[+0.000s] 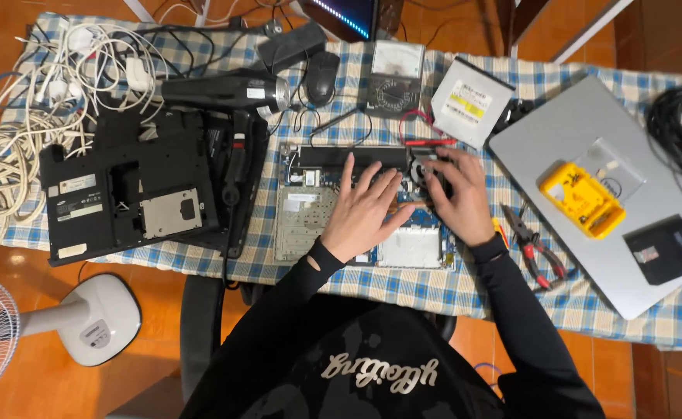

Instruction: The person uses a screwdriver to remove screws from a laptop motherboard, then places the motherboard into the laptop chassis. The workspace includes various tools and electronic components on a checkered tablecloth.

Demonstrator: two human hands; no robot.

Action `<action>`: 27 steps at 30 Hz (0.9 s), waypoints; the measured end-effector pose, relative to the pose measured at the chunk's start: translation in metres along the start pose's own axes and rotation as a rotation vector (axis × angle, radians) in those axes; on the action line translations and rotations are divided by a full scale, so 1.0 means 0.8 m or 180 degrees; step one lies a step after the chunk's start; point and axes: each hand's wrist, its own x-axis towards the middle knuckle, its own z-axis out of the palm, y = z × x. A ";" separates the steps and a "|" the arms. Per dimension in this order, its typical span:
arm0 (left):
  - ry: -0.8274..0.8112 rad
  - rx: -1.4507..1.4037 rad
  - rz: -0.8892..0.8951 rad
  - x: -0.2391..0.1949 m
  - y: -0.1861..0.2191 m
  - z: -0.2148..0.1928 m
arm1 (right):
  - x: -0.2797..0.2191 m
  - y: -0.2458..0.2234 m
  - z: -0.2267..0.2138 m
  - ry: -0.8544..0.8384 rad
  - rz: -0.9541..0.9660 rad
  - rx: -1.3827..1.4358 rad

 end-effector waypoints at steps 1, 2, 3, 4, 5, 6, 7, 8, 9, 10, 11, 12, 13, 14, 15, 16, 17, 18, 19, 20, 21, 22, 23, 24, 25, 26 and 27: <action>-0.0053 -0.0021 -0.0003 0.003 -0.001 0.003 | 0.001 0.001 0.000 -0.0009 -0.0019 -0.0039; -0.0043 -0.0086 -0.0005 0.004 -0.002 0.004 | 0.001 0.003 -0.001 -0.0023 -0.0051 -0.0052; -0.0034 -0.0152 -0.0007 0.004 -0.004 0.005 | 0.001 0.005 -0.002 -0.0037 -0.0082 -0.0066; -0.0037 -0.0225 -0.0015 0.003 -0.005 0.006 | 0.000 0.005 -0.002 -0.0060 -0.0102 -0.0075; -0.0045 -0.0254 -0.0025 0.003 -0.004 0.007 | -0.001 0.006 -0.002 -0.0058 -0.0084 -0.0075; -0.0055 -0.0279 -0.0033 0.005 -0.005 0.008 | -0.001 0.006 -0.003 -0.0052 -0.0066 -0.0071; -0.0064 -0.0305 -0.0042 0.006 -0.006 0.009 | 0.000 0.006 -0.003 -0.0046 -0.0048 -0.0068; -0.0079 -0.0277 -0.0023 0.008 -0.007 0.009 | 0.000 0.006 -0.003 -0.0027 -0.0051 -0.0056; -0.0094 -0.0248 -0.0004 0.010 -0.009 0.009 | 0.001 0.006 -0.003 -0.0008 -0.0054 -0.0043; -0.0105 -0.0228 0.0007 0.012 -0.009 0.010 | 0.001 0.006 -0.004 0.0001 -0.0059 -0.0036; -0.0101 -0.0256 0.0024 0.015 -0.011 0.010 | 0.000 0.005 -0.004 0.0009 -0.0047 -0.0027; -0.0083 -0.0283 0.0040 0.019 -0.013 0.011 | 0.001 0.004 -0.005 0.0016 -0.0049 -0.0024; -0.0064 -0.0310 0.0056 0.022 -0.014 0.011 | 0.001 0.004 -0.005 0.0024 -0.0051 -0.0021; -0.0081 -0.0318 0.0072 0.025 -0.015 0.012 | 0.001 0.003 -0.005 0.0030 -0.0055 -0.0020; -0.0097 -0.0326 0.0088 0.028 -0.016 0.012 | 0.001 0.003 -0.005 0.0035 -0.0059 -0.0020; -0.0122 -0.0333 0.0103 0.030 -0.017 0.012 | 0.000 0.002 -0.005 0.0040 -0.0058 -0.0014; -0.0087 -0.0377 0.0091 0.032 -0.017 0.013 | 0.001 0.003 -0.005 0.0030 -0.0072 -0.0024; -0.0061 -0.0420 0.0084 0.033 -0.017 0.013 | 0.000 0.003 -0.005 0.0026 -0.0077 -0.0031; -0.0035 -0.0462 0.0077 0.035 -0.017 0.013 | 0.000 0.004 -0.005 0.0021 -0.0083 -0.0038; -0.0040 -0.0492 0.0070 0.036 -0.018 0.013 | 0.000 0.005 -0.004 0.0022 -0.0094 -0.0055; -0.0044 -0.0522 0.0063 0.038 -0.019 0.013 | 0.000 0.006 -0.003 0.0024 -0.0106 -0.0071; -0.0056 -0.0558 0.0056 0.038 -0.019 0.013 | 0.000 0.006 -0.002 0.0022 -0.0109 -0.0088; -0.0056 -0.0506 0.0072 0.038 -0.019 0.013 | 0.000 0.007 -0.001 0.0013 -0.0109 -0.0102; -0.0054 -0.0459 0.0084 0.038 -0.019 0.013 | -0.001 0.008 -0.001 -0.0001 -0.0109 -0.0119; -0.0052 -0.0412 0.0096 0.038 -0.019 0.013 | -0.001 0.008 -0.001 -0.0015 -0.0109 -0.0136; -0.0038 -0.0472 0.0065 0.037 -0.018 0.014 | -0.002 0.008 -0.001 -0.0040 -0.0092 -0.0145; -0.0025 -0.0531 0.0034 0.036 -0.018 0.015 | -0.003 0.008 0.000 -0.0065 -0.0075 -0.0154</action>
